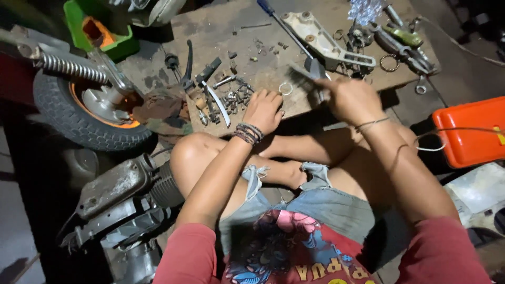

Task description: The person sits cross-legged on the floor and uses a wire brush to scrub a small metal ring held in their left hand. They repeatedly brush the ring against a wooden board and then inspect it by turning it over in their hands.

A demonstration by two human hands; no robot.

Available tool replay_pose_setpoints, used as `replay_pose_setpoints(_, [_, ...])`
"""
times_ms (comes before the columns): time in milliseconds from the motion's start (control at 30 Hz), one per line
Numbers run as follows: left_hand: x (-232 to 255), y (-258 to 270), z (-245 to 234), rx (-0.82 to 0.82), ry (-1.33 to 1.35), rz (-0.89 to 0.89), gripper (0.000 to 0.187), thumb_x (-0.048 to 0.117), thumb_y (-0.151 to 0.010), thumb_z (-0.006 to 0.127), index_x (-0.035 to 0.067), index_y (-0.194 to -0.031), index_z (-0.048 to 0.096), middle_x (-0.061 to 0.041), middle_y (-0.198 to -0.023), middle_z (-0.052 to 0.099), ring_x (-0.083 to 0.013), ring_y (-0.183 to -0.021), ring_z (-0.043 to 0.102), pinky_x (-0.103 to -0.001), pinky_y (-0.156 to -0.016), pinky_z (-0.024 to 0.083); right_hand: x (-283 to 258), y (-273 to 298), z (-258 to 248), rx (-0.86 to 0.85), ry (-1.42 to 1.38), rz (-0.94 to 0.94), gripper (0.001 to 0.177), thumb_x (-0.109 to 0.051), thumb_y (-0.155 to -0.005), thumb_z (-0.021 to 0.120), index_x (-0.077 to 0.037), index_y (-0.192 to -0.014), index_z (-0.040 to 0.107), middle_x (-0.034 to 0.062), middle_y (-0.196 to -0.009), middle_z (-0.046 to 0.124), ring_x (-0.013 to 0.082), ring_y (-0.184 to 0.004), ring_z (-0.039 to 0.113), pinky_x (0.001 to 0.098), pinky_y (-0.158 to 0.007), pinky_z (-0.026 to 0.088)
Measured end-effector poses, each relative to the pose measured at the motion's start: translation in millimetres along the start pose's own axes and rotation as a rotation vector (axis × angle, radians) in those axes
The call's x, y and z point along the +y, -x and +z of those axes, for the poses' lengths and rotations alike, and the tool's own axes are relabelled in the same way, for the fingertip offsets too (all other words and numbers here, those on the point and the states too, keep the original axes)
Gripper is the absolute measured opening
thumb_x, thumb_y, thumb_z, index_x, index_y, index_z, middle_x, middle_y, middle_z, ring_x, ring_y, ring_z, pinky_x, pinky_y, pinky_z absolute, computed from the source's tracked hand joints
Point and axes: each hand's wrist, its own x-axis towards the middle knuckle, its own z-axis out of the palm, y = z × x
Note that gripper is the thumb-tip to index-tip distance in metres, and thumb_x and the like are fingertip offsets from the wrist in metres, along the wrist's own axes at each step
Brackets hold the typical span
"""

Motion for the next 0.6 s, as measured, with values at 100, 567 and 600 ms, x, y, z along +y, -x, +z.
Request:
replay_pose_setpoints(100, [-3.8, 0.3, 10.1, 0.001, -0.009, -0.009, 0.026, 0.033, -0.089, 0.069, 0.014, -0.106, 0.063, -0.006, -0.110, 0.064, -0.0277, -0.114, 0.056, -0.047, -0.108, 0.038, -11.7, 7.3, 8.8, -0.028, 0.001, -0.036, 0.043, -0.021, -0.096, 0.054, -0.030, -0.137, 0.064, 0.0163, -0.098, 0.072, 0.0396, -0.089, 0.074, 0.0521, -0.078, 0.061])
replay_pose_setpoints(567, [-3.0, -0.6, 6.4, -0.003, -0.001, -0.017, 0.026, 0.033, -0.088, 0.070, 0.014, -0.105, 0.063, -0.006, -0.107, 0.064, -0.0271, -0.110, 0.056, -0.047, -0.107, 0.038, -1.1, 11.6, -5.5, -0.086, 0.040, 0.057, 0.055, -0.015, -0.087, 0.058, -0.032, -0.139, 0.061, 0.0117, -0.102, 0.073, 0.0356, -0.093, 0.076, 0.0493, -0.079, 0.063])
replay_pose_setpoints(600, [-1.0, -2.7, 5.0, -0.008, 0.004, -0.029, 0.026, 0.032, -0.088, 0.070, 0.015, -0.106, 0.063, -0.005, -0.107, 0.063, -0.0263, -0.110, 0.056, -0.046, -0.106, 0.039, -8.1, 12.7, -7.4, -0.105, 0.006, 0.052, 0.063, -0.013, -0.082, 0.066, -0.029, -0.142, 0.058, 0.0120, -0.107, 0.073, 0.0352, -0.099, 0.075, 0.0503, -0.082, 0.063])
